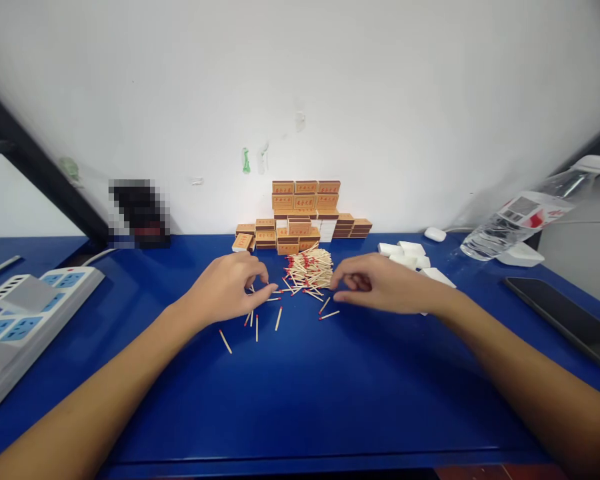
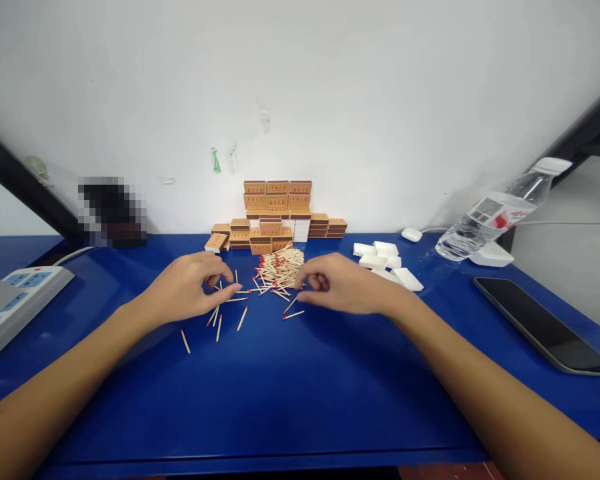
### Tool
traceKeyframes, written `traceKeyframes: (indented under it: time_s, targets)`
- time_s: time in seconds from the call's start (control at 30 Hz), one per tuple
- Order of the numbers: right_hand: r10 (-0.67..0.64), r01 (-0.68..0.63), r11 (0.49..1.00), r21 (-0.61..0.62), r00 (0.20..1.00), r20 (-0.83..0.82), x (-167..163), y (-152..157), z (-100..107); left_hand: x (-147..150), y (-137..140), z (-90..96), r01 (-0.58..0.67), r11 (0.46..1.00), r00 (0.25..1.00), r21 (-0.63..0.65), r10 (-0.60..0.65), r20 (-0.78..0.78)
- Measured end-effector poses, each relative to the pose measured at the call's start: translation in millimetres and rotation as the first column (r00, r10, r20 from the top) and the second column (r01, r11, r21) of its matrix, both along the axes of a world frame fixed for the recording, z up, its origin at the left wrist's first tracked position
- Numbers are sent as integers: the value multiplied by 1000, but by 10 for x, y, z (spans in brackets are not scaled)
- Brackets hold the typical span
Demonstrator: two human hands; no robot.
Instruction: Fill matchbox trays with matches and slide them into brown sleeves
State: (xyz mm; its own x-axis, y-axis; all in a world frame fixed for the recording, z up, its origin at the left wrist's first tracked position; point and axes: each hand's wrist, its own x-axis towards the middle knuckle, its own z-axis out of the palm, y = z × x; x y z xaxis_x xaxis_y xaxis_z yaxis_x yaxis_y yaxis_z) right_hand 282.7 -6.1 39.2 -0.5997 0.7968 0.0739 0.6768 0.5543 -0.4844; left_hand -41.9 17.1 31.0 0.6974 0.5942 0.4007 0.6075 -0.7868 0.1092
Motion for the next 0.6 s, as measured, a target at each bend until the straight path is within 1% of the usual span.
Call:
traceKeyframes:
  time_s: [0.03,0.1,0.17,0.23,0.33,0.43,0.5,0.6]
  targets:
    - [55,-56,997,-44,998,-19,-77,-61,10,13,-19,6,7,1000,1000,-25,-8,-6]
    - [113,-114,991,-75,993,-19,-175,-138,0,47,-55,-1,23,997,999,-69,-25,-29]
    - [120,-119,990,-79,993,13,-206,-158,-28,75,-80,-22,25,996,998,-90,-30,-54]
    - [111,-108,991,-76,993,42,-197,-146,-52,84,-87,-43,28,996,997,-85,-34,-66]
    - [109,-106,992,-65,993,50,-175,-119,-62,64,-72,-52,31,998,997,-52,-35,-70]
    - [100,-95,993,-69,993,69,-174,-103,-74,35,-49,-40,3,1000,998,-14,-4,-66]
    - [67,-65,998,-19,993,100,-181,-92,-106,28,-42,-36,-16,1000,997,5,17,-80]
    - [-47,24,988,153,988,148,-203,-73,-188,38,-40,-41,-20,999,994,27,23,-109]
